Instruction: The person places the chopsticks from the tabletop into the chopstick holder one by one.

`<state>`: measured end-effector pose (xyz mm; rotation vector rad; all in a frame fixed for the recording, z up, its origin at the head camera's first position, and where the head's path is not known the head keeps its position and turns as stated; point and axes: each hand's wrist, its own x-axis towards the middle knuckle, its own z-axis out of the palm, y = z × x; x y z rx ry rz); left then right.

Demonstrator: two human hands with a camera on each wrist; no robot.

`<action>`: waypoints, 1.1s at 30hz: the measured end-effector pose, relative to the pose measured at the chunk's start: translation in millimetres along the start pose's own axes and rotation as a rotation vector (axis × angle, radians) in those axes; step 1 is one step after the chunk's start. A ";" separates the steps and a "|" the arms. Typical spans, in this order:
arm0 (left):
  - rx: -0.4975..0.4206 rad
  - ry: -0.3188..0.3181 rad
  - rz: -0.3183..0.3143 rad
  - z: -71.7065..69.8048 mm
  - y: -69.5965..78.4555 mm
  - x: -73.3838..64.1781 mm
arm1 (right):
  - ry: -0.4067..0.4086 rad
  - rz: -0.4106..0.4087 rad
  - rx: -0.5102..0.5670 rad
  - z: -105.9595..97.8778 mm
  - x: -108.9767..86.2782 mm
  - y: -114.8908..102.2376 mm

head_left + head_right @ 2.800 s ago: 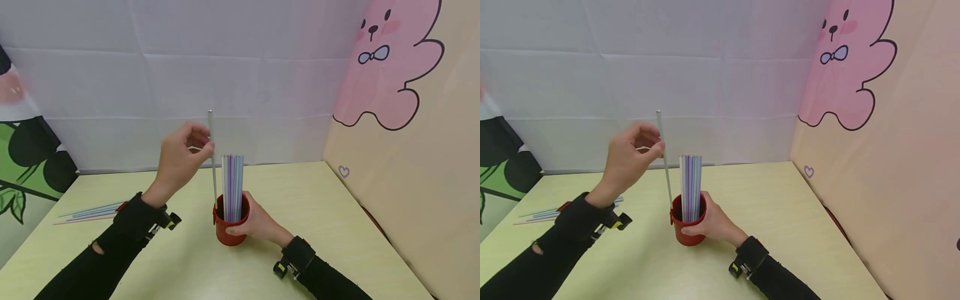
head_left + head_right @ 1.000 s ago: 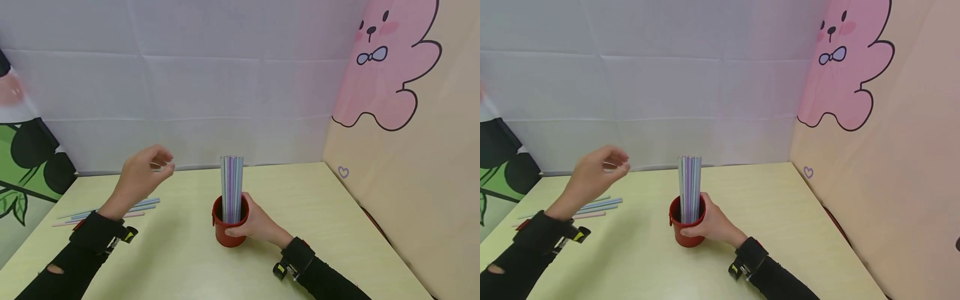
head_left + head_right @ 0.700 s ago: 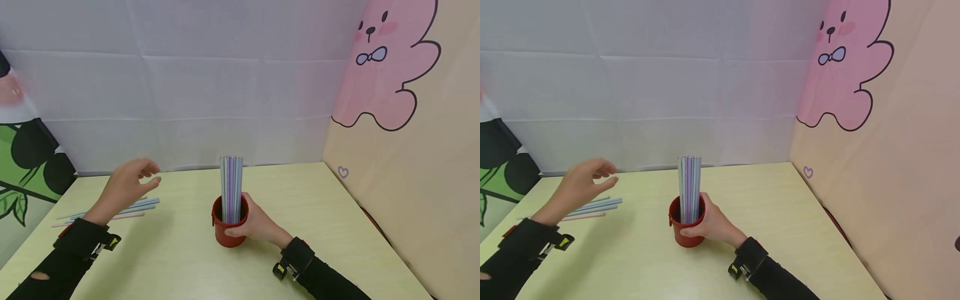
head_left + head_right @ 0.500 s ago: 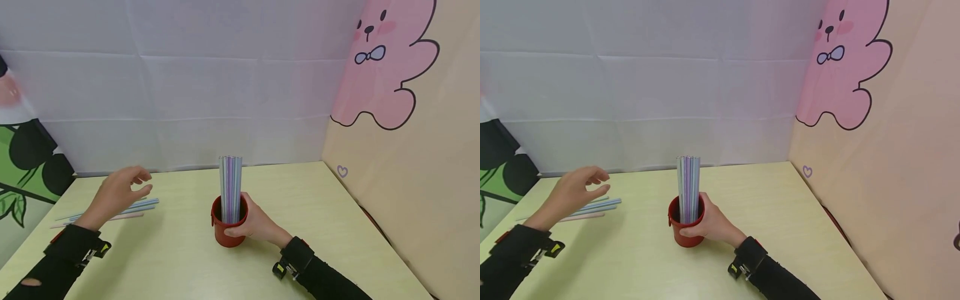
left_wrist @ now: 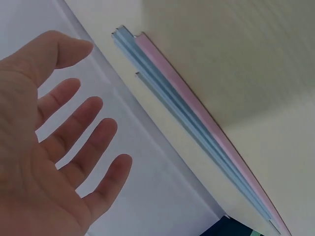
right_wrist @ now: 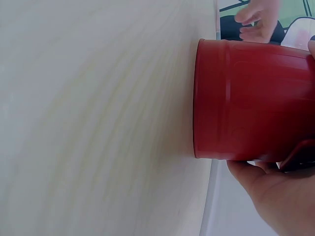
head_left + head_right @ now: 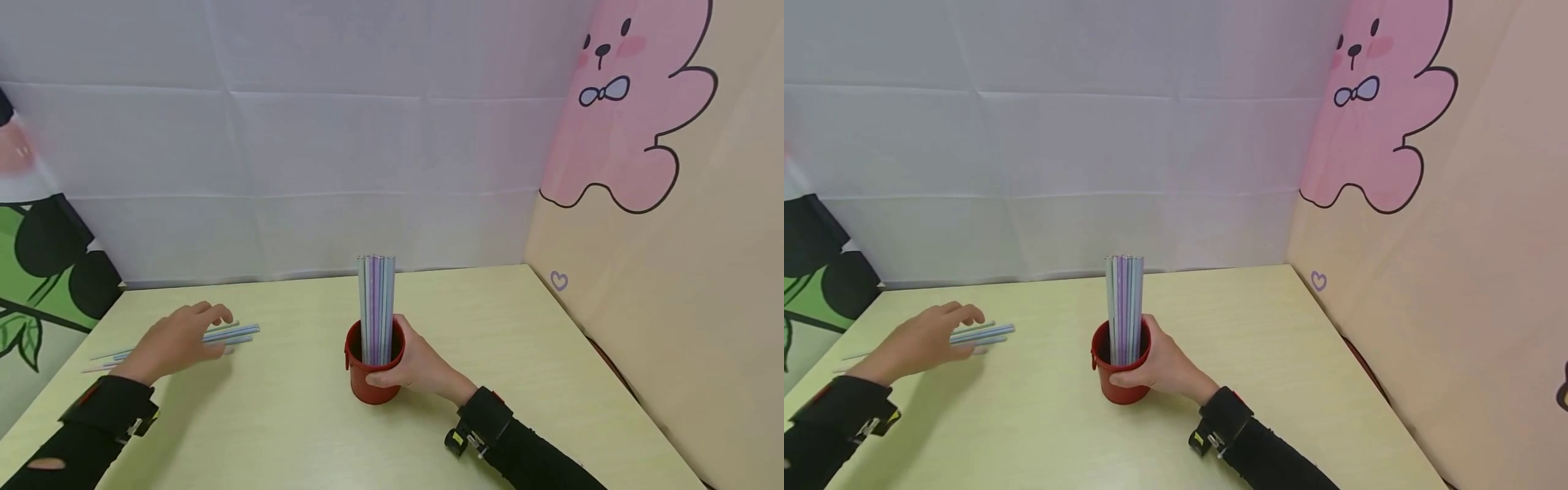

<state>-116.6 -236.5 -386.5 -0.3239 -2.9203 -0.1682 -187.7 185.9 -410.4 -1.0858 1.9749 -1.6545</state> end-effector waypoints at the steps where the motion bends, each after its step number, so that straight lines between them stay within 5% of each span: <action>1: 0.000 -0.014 -0.001 2.2 -1.7 -1.5 | -0.002 0.000 0.000 -0.1 0.0 0.0; 13: -0.020 -0.169 -0.054 20.2 -16.6 -16.2 | -0.004 -0.025 -0.019 -1.0 1.0 2.8; 26: -0.044 -0.157 0.030 25.3 -22.3 -18.7 | -0.003 -0.025 -0.047 -1.5 1.2 2.7; 33: -0.034 -0.157 0.061 24.0 -12.9 -9.3 | 0.004 -0.015 -0.029 -1.1 1.3 3.6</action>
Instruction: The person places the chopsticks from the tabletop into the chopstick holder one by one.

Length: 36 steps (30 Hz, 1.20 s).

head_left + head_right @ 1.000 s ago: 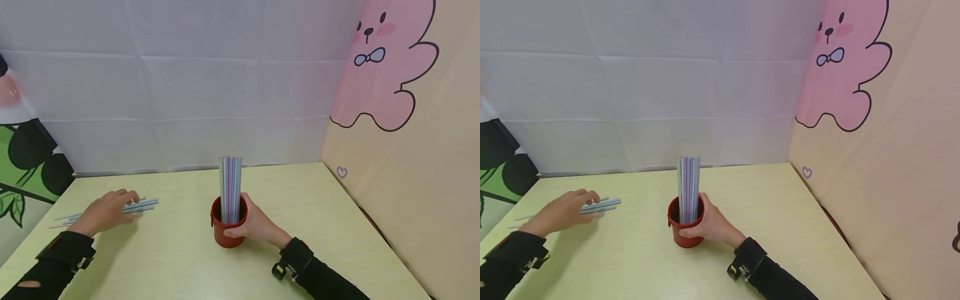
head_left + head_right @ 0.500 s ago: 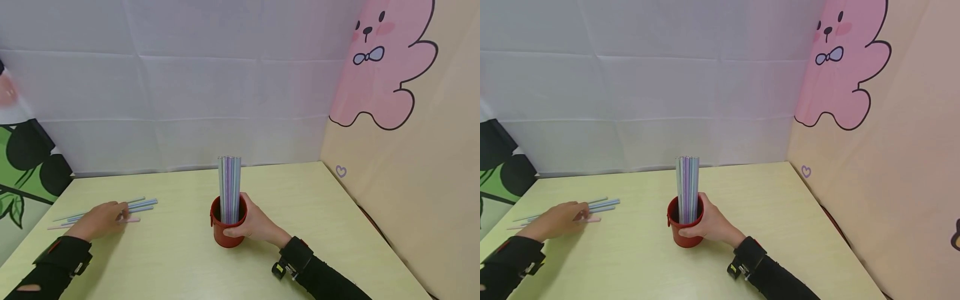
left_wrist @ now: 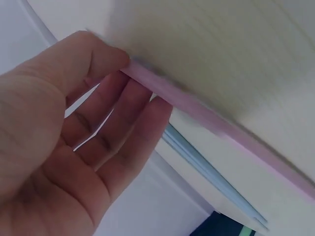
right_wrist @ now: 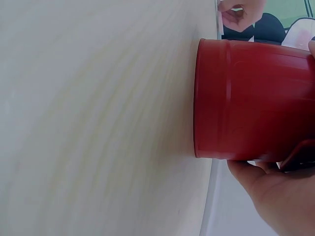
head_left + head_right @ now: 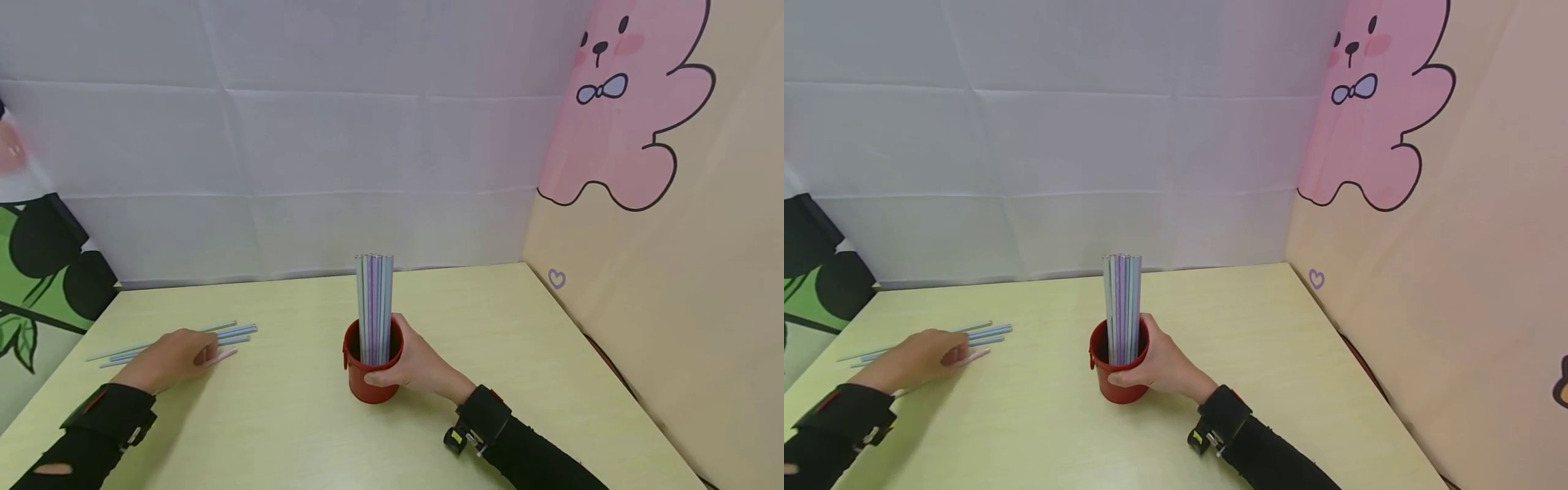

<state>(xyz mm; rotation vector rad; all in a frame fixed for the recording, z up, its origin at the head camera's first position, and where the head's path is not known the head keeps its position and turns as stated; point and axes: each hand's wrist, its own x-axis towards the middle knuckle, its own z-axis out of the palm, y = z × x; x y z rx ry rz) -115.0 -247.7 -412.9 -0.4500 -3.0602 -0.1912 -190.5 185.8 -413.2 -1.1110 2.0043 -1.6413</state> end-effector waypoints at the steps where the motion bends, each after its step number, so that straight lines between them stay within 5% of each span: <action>1: -0.003 0.010 0.007 -1.2 2.2 2.1 | -0.001 -0.003 0.000 0.1 0.2 -0.3; 6: -0.041 0.073 0.068 -18.1 23.6 17.3 | 0.000 -0.014 -0.004 0.1 3.9 13.5; 11: -0.116 0.147 0.095 -42.8 60.9 34.7 | -0.002 -0.003 0.013 0.2 1.6 5.1; 24: -0.350 0.477 0.174 -102.1 148.3 68.3 | -0.008 0.006 0.022 0.4 0.1 -1.2; 36: -0.521 0.782 0.192 -143.9 200.1 87.0 | -0.014 0.004 0.019 0.7 0.4 -0.7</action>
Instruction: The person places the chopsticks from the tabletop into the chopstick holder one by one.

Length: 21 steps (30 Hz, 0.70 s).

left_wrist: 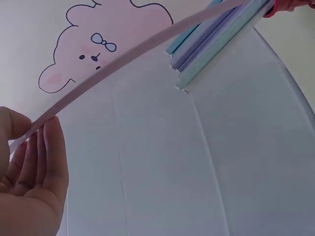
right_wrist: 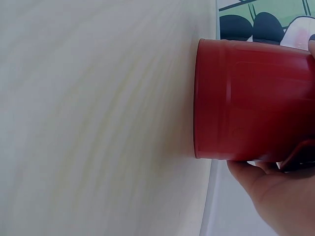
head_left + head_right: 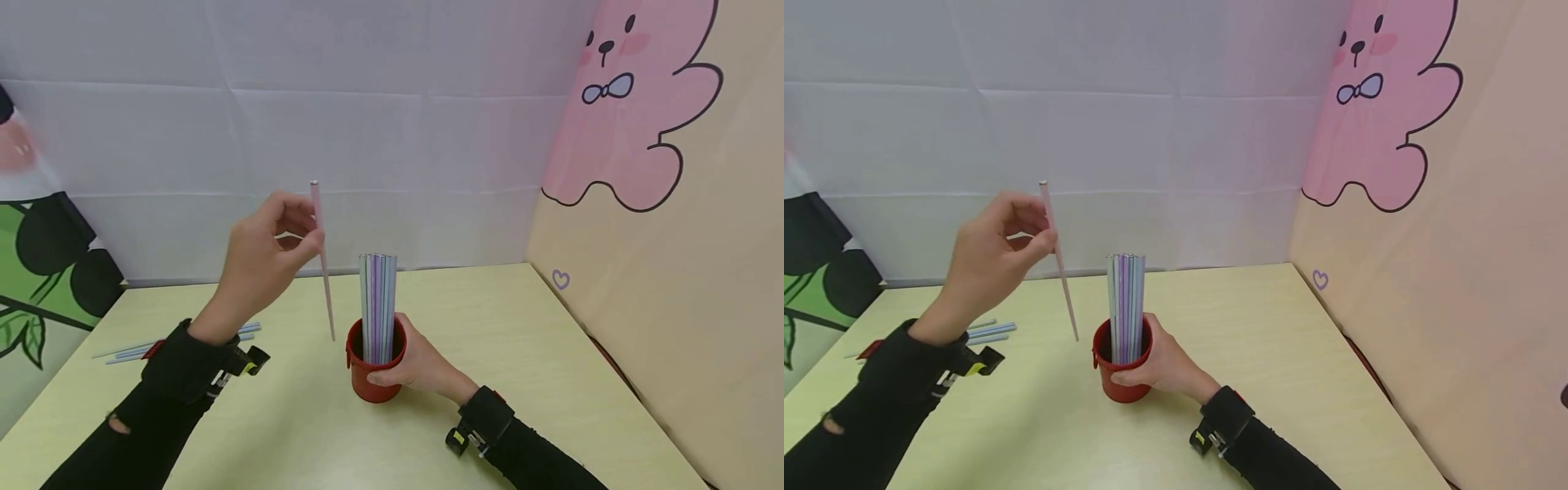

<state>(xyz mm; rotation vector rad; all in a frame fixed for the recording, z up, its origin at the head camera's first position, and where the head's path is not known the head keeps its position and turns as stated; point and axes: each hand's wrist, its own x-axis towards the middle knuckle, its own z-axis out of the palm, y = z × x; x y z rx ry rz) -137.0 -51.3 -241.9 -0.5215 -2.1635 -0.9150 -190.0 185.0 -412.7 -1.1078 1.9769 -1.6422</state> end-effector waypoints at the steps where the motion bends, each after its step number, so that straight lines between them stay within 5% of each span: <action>1: -0.009 0.011 0.001 1.9 3.0 1.8 | -0.003 -0.004 0.001 -0.2 0.0 -0.2; 9: -0.060 -0.004 0.006 21.3 25.9 3.8 | -0.016 -0.027 0.031 -0.6 0.6 -2.0; 16: -0.086 -0.064 -0.036 42.9 -9.2 -5.1 | 0.011 0.005 0.001 0.2 -0.4 -2.5; 21: -0.087 -0.076 -0.064 49.4 -20.9 -11.5 | 0.009 0.010 0.008 0.1 0.2 -2.0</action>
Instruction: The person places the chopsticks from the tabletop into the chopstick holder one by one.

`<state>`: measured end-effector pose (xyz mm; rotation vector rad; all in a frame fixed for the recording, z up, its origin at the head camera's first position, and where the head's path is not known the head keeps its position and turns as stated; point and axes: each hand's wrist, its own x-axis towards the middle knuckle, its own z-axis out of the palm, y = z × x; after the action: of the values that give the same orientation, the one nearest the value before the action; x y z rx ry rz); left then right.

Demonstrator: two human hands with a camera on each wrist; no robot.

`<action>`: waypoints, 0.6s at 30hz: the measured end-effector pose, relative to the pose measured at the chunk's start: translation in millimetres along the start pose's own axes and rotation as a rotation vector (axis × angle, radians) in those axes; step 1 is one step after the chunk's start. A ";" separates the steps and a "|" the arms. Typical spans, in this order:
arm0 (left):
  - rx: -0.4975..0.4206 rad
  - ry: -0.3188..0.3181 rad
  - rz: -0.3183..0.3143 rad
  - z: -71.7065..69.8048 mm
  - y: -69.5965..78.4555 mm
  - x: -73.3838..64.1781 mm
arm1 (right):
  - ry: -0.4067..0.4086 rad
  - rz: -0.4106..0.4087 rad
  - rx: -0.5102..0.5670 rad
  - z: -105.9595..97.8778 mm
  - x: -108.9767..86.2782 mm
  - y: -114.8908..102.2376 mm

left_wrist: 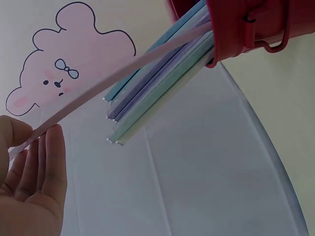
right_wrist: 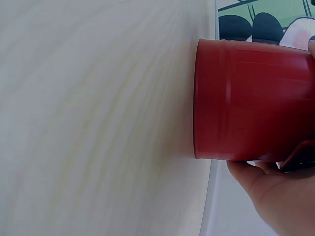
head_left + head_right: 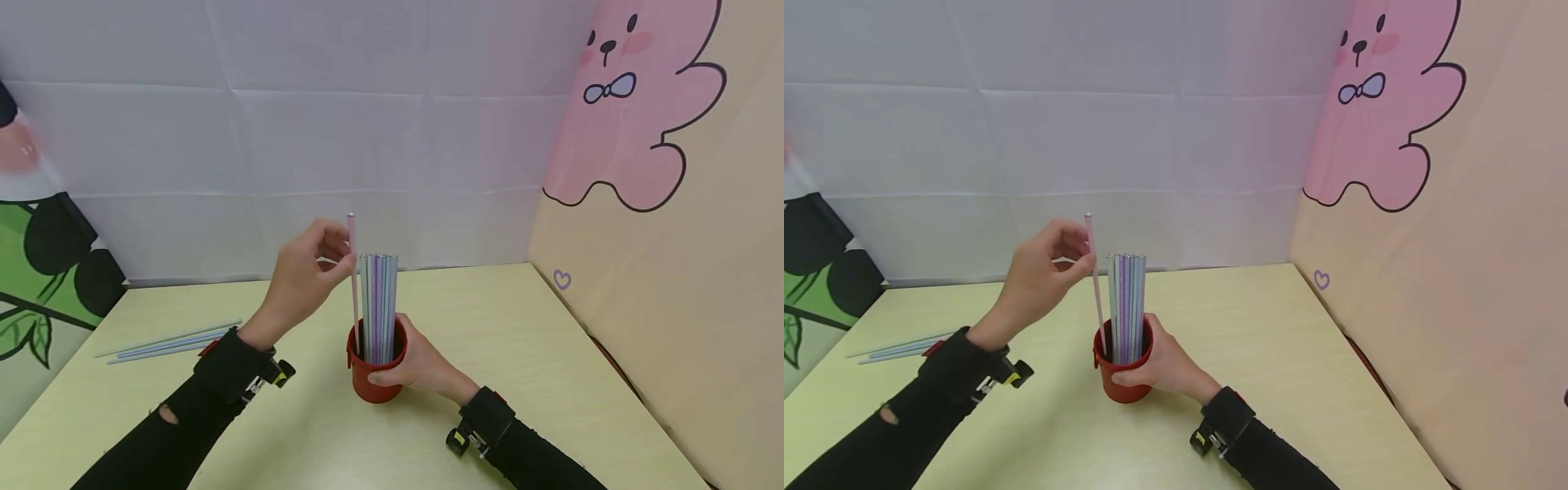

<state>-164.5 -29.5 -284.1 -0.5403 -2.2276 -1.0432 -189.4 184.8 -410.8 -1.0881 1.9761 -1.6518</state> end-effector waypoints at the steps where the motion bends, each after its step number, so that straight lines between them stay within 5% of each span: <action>1: 0.002 -0.003 -0.008 0.9 -1.5 -1.2 | 0.001 0.002 -0.003 -0.1 -0.2 0.3; 10: 0.062 -0.063 -0.100 0.4 -15.1 -11.5 | 0.004 -0.003 -0.033 -0.8 -2.1 0.9; 18: 0.119 -0.062 -0.124 -22.8 -25.5 -16.5 | 0.008 0.020 -0.022 -0.1 -1.6 2.3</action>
<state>-159.4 -64.6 -297.6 -0.3917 -2.3863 -0.9584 -189.2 186.1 -413.2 -1.0678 2.0081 -1.6305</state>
